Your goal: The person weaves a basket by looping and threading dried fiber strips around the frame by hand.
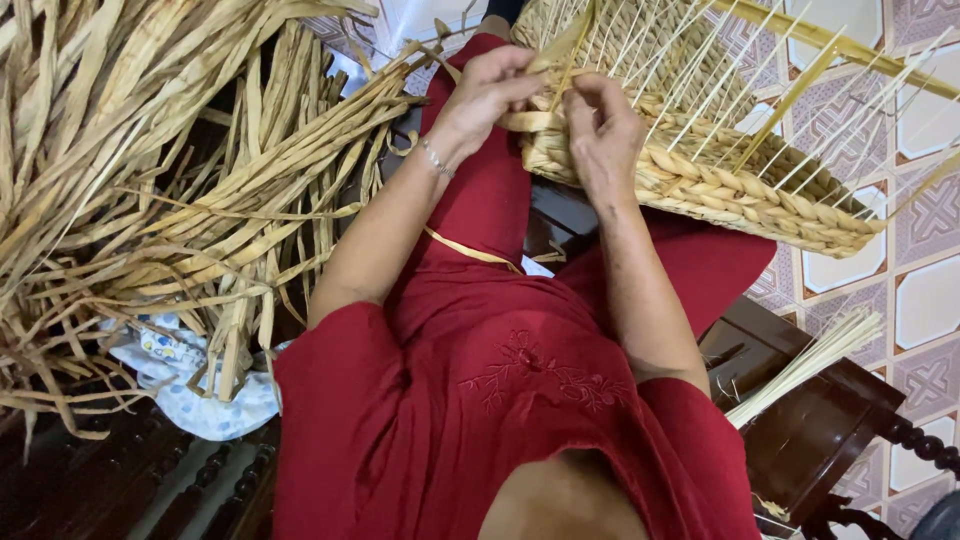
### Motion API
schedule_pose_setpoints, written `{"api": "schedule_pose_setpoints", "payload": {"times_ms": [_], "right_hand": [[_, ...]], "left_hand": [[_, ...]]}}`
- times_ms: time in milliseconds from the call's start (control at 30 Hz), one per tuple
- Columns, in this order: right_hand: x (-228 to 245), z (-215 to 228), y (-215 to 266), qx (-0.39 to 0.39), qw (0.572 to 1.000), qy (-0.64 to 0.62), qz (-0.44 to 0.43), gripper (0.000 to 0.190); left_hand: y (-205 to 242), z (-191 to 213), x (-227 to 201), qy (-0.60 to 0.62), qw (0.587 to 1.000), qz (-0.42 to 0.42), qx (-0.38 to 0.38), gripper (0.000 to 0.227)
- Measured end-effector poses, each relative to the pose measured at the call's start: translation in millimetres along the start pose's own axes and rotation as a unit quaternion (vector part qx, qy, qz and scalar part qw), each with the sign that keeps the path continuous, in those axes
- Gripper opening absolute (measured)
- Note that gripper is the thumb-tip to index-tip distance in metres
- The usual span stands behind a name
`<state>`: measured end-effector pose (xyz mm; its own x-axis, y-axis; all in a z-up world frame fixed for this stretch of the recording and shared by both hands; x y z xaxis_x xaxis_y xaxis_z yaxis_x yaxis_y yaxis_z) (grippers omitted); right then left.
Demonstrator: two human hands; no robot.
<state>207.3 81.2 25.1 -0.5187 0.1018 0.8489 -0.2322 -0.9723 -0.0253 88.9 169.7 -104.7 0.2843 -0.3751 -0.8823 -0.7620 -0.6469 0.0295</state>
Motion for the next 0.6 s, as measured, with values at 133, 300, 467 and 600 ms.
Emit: {"api": "schedule_pose_setpoints", "payload": {"times_ms": [133, 300, 467, 600], "right_hand": [[-2.2, -2.4, -0.5, -0.002, 0.998, 0.048, -0.051, 0.012], [29.6, -8.0, 5.0, -0.040, 0.972, 0.206, 0.103, 0.009], [26.2, -10.5, 0.8, -0.049, 0.979, 0.187, 0.064, 0.008], [39.1, -10.4, 6.5, -0.075, 0.974, 0.183, 0.111, 0.010]], "left_hand": [[15.2, 3.5, 10.1, 0.164, 0.986, -0.040, 0.000, 0.028], [17.8, -15.6, -20.3, 0.002, 1.000, -0.016, 0.012, 0.026], [21.8, 23.4, 2.0, -0.002, 0.997, 0.022, -0.074, 0.022], [43.8, 44.3, 28.4, 0.304, 0.948, -0.053, -0.080, 0.015]]}}
Point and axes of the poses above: each hand's wrist, its own y-axis away from the middle knuckle, its own z-axis out of the back of the hand, x = y × z, the point moved 10 cm from there along -y, towards the middle knuckle, and after that the axes turned 10 degrees about x, right-handed, at the moved point
